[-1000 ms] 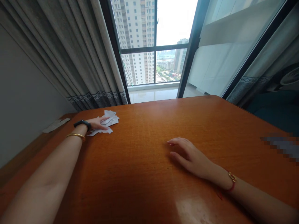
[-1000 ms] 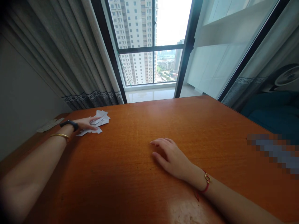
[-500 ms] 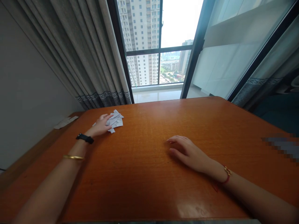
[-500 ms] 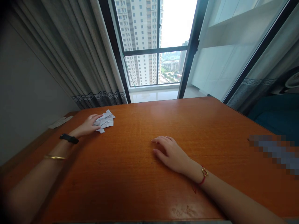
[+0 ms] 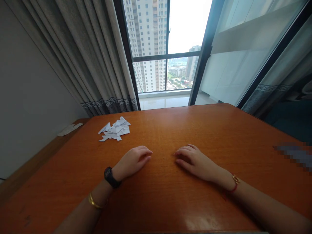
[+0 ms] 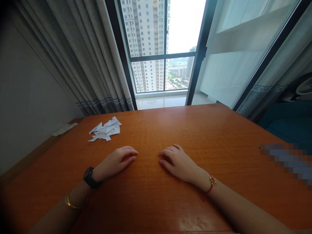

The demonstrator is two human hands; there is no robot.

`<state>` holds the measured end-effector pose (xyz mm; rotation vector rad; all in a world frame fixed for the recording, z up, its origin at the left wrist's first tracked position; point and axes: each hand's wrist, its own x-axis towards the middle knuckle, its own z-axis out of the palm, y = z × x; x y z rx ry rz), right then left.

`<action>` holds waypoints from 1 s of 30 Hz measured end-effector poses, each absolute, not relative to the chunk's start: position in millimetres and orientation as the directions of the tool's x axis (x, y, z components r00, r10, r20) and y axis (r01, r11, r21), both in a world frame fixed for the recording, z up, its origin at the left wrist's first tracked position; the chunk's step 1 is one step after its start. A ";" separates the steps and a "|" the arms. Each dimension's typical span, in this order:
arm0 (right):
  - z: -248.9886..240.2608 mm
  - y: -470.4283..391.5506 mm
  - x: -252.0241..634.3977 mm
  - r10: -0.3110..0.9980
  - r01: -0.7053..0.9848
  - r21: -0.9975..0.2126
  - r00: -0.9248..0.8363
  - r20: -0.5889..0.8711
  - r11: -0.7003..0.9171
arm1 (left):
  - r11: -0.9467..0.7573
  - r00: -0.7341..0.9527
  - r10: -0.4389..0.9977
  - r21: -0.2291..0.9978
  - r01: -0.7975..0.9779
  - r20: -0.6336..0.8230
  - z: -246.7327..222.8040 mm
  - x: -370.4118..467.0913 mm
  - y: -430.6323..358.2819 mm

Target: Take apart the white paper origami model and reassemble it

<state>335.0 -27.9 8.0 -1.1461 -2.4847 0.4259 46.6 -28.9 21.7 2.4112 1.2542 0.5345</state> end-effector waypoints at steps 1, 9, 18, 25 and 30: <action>7.4 -27.5 336.3 0.773 0.655 -0.423 -0.594 0.224 0.626 | -0.520 0.517 0.841 0.491 0.699 0.156 20.3 44.8 -28.7; 7.9 -25.7 337.5 0.742 0.576 -0.468 -0.519 0.424 0.670 | -0.499 0.477 0.860 0.502 0.706 0.184 20.3 48.3 -34.6; 3.6 -25.5 338.5 0.779 0.584 -0.517 -0.441 0.446 0.626 | -0.545 0.532 0.830 0.448 0.708 0.168 14.6 49.9 -36.5; 6.4 -26.9 336.8 0.772 0.568 -0.523 -0.471 0.427 0.636 | -0.556 0.543 0.823 0.435 0.708 0.167 14.2 51.5 -38.0; 7.6 -27.3 336.5 0.767 0.562 -0.521 -0.472 0.435 0.642 | -0.564 0.552 0.817 0.425 0.708 0.165 14.2 52.2 -38.3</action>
